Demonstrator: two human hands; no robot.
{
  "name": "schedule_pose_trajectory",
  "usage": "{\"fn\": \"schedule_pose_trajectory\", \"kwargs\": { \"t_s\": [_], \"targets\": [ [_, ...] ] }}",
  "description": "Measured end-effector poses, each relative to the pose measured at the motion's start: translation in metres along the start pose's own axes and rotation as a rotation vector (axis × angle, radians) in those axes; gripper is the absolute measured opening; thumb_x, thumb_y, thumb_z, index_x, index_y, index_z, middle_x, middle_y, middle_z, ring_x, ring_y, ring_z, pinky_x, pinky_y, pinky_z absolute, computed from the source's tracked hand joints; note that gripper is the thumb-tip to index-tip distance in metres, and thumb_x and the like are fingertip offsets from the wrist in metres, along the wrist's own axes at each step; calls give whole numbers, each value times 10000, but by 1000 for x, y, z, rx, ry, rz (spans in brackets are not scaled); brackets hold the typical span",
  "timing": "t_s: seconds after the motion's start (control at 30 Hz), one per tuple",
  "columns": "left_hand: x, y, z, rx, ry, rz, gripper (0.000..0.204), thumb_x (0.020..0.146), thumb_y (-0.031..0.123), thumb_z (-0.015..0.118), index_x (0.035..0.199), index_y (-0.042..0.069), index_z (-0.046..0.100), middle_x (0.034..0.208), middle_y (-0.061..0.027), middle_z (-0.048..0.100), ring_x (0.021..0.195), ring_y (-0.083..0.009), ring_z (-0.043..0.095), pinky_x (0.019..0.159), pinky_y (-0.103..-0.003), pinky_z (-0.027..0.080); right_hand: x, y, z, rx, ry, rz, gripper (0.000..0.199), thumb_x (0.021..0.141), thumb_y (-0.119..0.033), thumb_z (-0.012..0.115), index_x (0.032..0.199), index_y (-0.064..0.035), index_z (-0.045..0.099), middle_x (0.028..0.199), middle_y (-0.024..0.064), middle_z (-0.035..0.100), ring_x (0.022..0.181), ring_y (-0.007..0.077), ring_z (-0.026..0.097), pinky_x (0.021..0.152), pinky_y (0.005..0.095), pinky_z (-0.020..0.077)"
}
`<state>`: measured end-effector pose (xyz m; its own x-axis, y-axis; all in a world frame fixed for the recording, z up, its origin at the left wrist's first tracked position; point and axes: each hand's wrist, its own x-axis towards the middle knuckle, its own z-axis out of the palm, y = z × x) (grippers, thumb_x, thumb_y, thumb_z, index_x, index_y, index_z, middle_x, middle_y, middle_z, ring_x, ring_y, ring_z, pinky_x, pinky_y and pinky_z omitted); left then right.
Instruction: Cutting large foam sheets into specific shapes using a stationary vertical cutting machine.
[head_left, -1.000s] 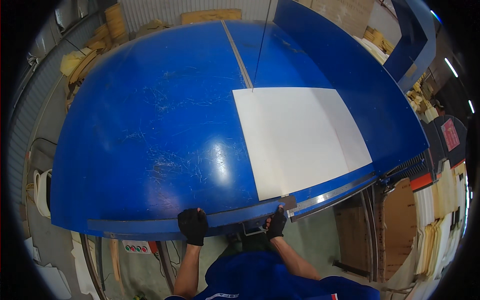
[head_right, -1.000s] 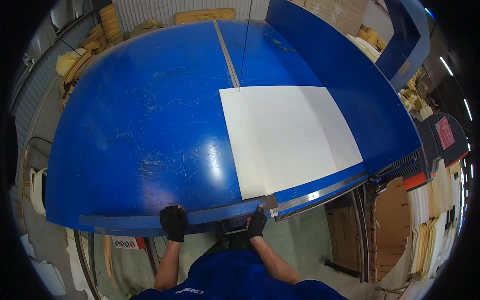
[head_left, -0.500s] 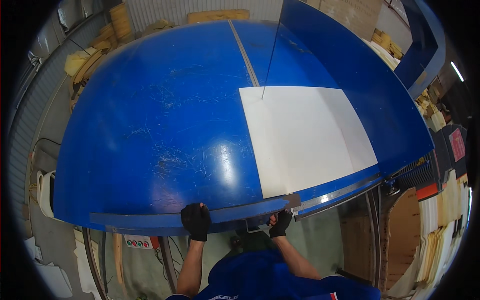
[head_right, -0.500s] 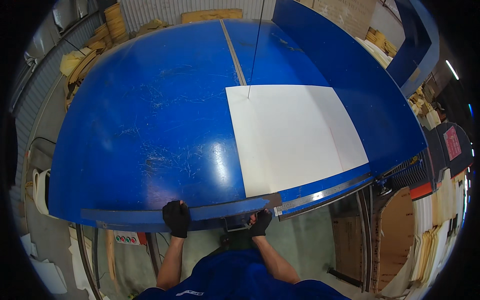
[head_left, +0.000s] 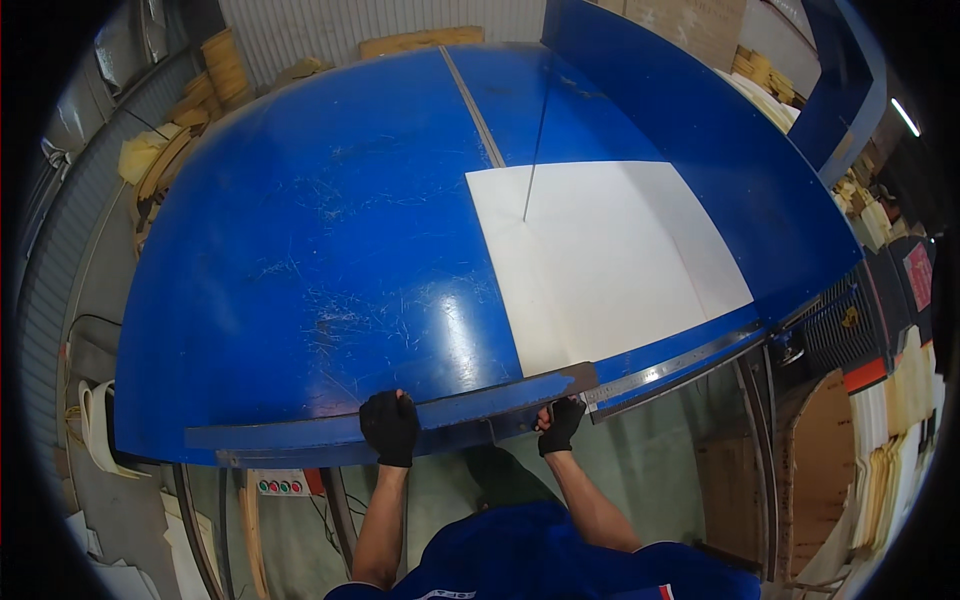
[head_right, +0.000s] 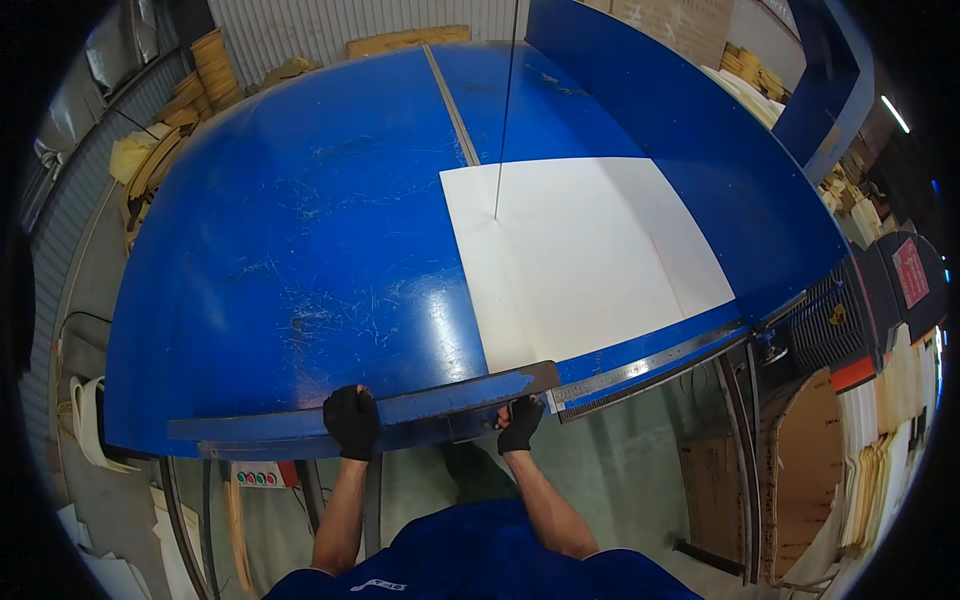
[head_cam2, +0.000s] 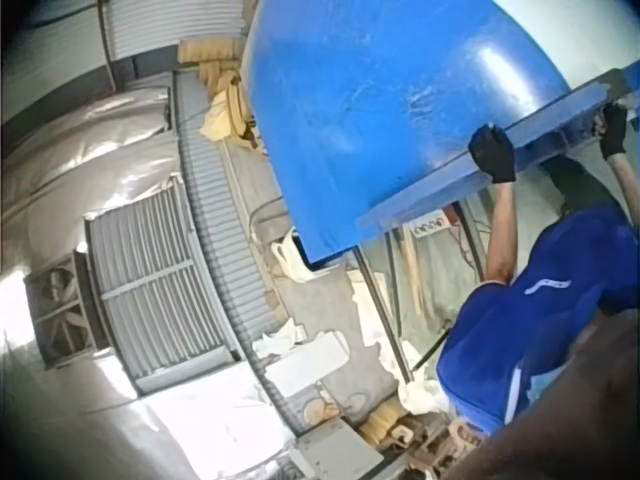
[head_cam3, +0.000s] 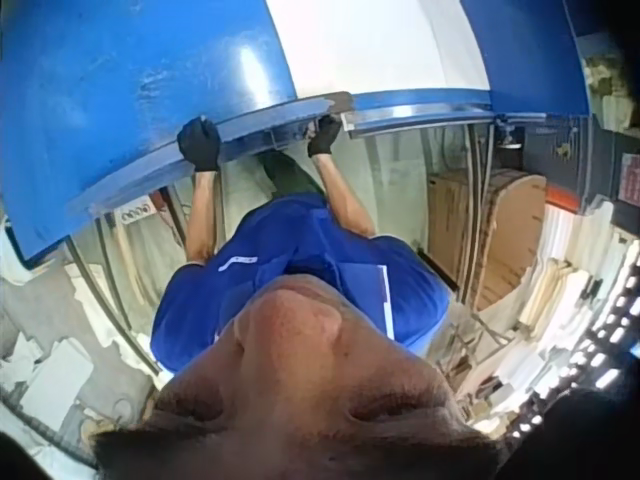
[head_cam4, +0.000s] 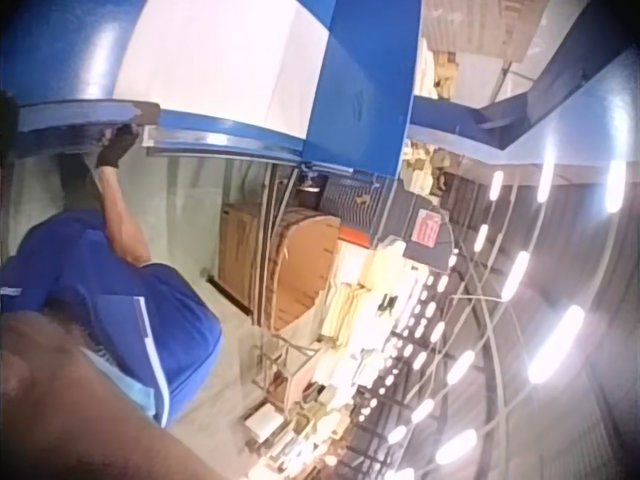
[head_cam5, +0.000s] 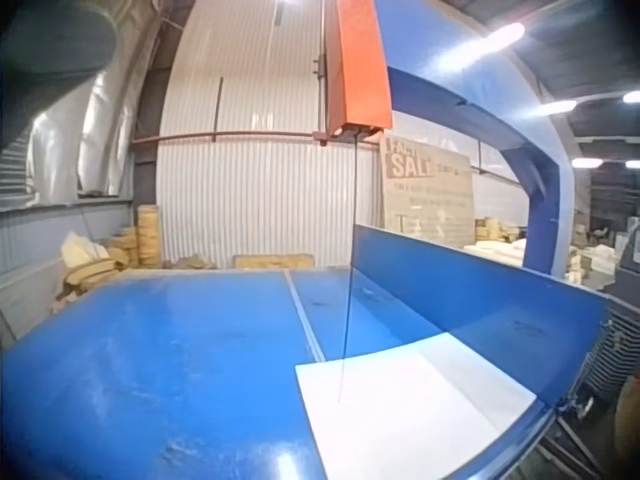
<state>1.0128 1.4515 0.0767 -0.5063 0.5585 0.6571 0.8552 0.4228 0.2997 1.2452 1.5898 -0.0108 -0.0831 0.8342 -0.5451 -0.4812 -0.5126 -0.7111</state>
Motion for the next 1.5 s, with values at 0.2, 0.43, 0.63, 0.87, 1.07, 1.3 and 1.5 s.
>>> {"fn": "schedule_pose_trajectory", "kwargs": {
  "t_s": [0.2, 0.43, 0.63, 0.87, 1.07, 1.3, 1.5],
  "targets": [
    [-5, 0, -4, -38, -4, 1, 124, 791, 155, 551, 700, 70, 548, 646, -110, 520, 610, -302, 503, 568, -392, 377, -8, -7, -7, 200, -146, 84, 530, 805, -618, 260, 702, -137, 457, 508, 36, 396, 402, 172, 366, 382, 317, 317],
    [-7, -11, -3, -102, -152, 10, 185, 811, 220, 519, 675, 94, 517, 605, -115, 500, 592, -311, 517, 556, -408, 392, -68, 1, 0, 552, -264, 478, 578, 737, -632, 313, 620, -97, 498, 587, 92, 452, 615, 286, 445, 709, 443, 385],
    [27, -59, 41, -439, -579, -94, 221, 810, 245, 503, 692, 58, 517, 666, -165, 535, 649, -372, 524, 584, -454, 410, -82, 10, -1, 677, -379, 477, 542, 809, -555, 284, 652, -60, 440, 622, 112, 409, 648, 271, 392, 733, 420, 349],
    [86, -57, 178, -497, -651, 175, 239, 778, 237, 504, 619, 62, 539, 671, -169, 530, 676, -367, 526, 607, -478, 407, -78, 13, -3, 700, -366, 397, 603, 824, -594, 226, 621, -68, 441, 592, 128, 420, 637, 286, 403, 741, 414, 352],
    [126, -93, 300, -465, -877, -14, 256, 796, 219, 565, 616, 38, 587, 582, -98, 601, 456, -180, 562, 415, -342, 434, -97, 11, 27, 565, -316, 473, 586, 811, -590, 248, 627, -61, 423, 594, 107, 408, 614, 263, 388, 700, 407, 345],
    [157, 17, 354, -539, -1021, -580, 277, 744, 250, 615, 606, 12, 585, 575, -132, 588, 449, -211, 580, 435, -353, 468, -77, 21, 21, 549, -41, 354, 602, 825, -607, 245, 626, -64, 410, 564, 86, 366, 572, 236, 366, 589, 360, 339],
    [173, 57, 372, -337, -833, -474, 323, 703, 306, 550, 868, 43, 638, 1002, -205, 595, 944, -350, 571, 776, -427, 476, -85, 9, 36, 495, -25, 382, 541, 792, -599, 304, 674, -83, 413, 590, 86, 385, 607, 240, 389, 655, 363, 331]
  ]
}}
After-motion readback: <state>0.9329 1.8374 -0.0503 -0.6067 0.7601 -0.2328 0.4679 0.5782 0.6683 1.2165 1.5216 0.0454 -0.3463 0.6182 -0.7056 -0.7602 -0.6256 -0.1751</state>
